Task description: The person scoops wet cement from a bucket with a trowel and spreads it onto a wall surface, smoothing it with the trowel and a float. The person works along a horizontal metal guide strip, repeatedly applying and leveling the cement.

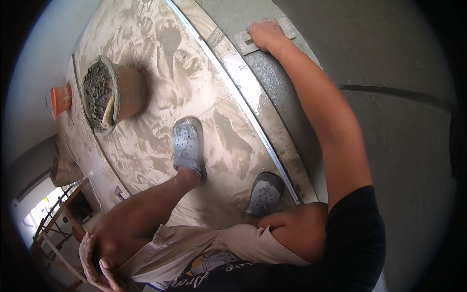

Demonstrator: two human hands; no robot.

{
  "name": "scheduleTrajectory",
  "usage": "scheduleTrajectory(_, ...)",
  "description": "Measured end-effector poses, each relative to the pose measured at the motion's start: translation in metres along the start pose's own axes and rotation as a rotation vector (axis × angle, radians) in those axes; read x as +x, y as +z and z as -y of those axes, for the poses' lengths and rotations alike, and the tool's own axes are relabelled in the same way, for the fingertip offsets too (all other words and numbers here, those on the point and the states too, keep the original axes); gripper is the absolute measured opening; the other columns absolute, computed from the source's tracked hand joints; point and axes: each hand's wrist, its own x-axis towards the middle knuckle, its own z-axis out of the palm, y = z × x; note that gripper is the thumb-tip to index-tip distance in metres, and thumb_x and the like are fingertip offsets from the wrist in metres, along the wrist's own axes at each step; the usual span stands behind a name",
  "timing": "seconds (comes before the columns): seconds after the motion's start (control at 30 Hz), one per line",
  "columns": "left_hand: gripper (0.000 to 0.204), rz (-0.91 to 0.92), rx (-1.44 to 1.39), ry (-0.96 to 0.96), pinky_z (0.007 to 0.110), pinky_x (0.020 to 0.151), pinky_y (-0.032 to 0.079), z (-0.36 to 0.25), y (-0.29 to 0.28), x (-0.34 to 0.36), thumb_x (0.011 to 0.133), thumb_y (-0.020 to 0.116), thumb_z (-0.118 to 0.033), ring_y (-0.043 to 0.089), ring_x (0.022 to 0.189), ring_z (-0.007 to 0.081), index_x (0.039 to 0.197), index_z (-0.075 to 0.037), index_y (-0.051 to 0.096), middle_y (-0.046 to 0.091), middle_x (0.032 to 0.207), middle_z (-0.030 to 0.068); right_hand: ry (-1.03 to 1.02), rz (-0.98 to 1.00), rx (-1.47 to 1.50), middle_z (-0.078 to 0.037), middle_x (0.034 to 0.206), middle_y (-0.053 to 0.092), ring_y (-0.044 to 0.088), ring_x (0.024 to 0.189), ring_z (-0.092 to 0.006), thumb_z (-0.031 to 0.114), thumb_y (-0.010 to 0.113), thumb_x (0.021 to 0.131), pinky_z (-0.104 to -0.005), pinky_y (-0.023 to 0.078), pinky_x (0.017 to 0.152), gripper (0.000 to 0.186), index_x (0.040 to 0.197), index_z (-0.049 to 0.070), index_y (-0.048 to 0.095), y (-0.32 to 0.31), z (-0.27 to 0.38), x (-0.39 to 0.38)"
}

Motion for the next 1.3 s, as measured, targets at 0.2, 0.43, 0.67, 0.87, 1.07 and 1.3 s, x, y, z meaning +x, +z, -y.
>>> scheduleTrajectory(0.2, 0.057, 0.176, 0.047, -0.074, 0.044, 0.097, 0.051, 0.039, -0.019, -0.03, 0.099, 0.058, -0.04, 0.066, 0.102, 0.0367, 0.149, -0.017, 0.043, 0.061, 0.129, 0.0225, -0.13, 0.021, -0.119, -0.011, 0.12, 0.07, 0.06, 0.119, -0.0292, 0.017, 0.051, 0.094, -0.0477, 0.041, 0.103, 0.027, 0.11, 0.01, 0.073, 0.02, -0.003, -0.005)
scheduleTrajectory(0.43, 0.065, 0.363, -0.093, -0.181, 0.044, 0.102, 0.042, 0.034, -0.027, 0.009, 0.089, 0.065, -0.046, 0.058, 0.116, 0.0326, 0.126, 0.007, 0.059, 0.061, 0.122, 0.0202, -0.199, 0.151, -0.149, -0.011, 0.105, 0.074, 0.065, 0.109, -0.0281, 0.016, 0.057, 0.091, -0.0444, 0.043, 0.097, 0.021, 0.098, 0.009, 0.075, 0.035, -0.011, -0.095)
scheduleTrajectory(0.67, 0.06, 0.511, -0.074, 0.414, 0.045, 0.098, 0.047, -0.018, 0.048, 0.076, 0.078, 0.076, -0.029, 0.06, 0.115, 0.0353, 0.124, 0.006, 0.06, 0.061, 0.119, 0.0233, -0.209, 0.171, -0.174, -0.009, 0.103, 0.073, 0.063, 0.109, -0.0265, 0.015, 0.058, 0.089, -0.0425, 0.042, 0.094, 0.018, 0.095, 0.01, 0.074, 0.061, -0.021, -0.201)
scheduleTrajectory(0.87, 0.053, 0.53, 0.001, 0.71, 0.041, 0.095, 0.049, -0.027, 0.104, 0.128, 0.08, 0.078, -0.022, 0.062, 0.11, 0.0388, 0.122, 0.004, 0.061, 0.062, 0.118, 0.0219, -0.164, 0.199, -0.138, -0.01, 0.11, 0.07, 0.058, 0.115, -0.0267, 0.01, 0.053, 0.088, -0.0432, 0.04, 0.099, 0.024, 0.106, 0.006, 0.07, 0.083, -0.035, -0.289)
scheduleTrajectory(1.07, 0.048, 0.52, -0.056, 0.678, 0.04, 0.091, 0.051, 0.0, 0.141, 0.158, 0.082, 0.077, -0.015, 0.064, 0.106, 0.0352, 0.124, 0.001, 0.06, 0.063, 0.114, 0.0199, -0.07, 0.244, -0.121, -0.01, 0.121, 0.065, 0.053, 0.122, -0.0283, 0.011, 0.051, 0.09, -0.0447, 0.036, 0.104, 0.033, 0.12, 0.004, 0.065, 0.098, -0.035, -0.369)
scheduleTrajectory(1.3, 0.048, 0.476, 0.014, 0.552, 0.039, 0.091, 0.05, 0.087, 0.145, 0.154, 0.082, 0.078, -0.015, 0.064, 0.103, 0.0332, 0.124, 0.003, 0.06, 0.063, 0.11, 0.0202, 0.052, 0.257, -0.019, -0.01, 0.128, 0.061, 0.046, 0.133, -0.0299, 0.012, 0.05, 0.091, -0.0489, 0.031, 0.111, 0.036, 0.125, 0.008, 0.063, 0.1, -0.034, -0.456)
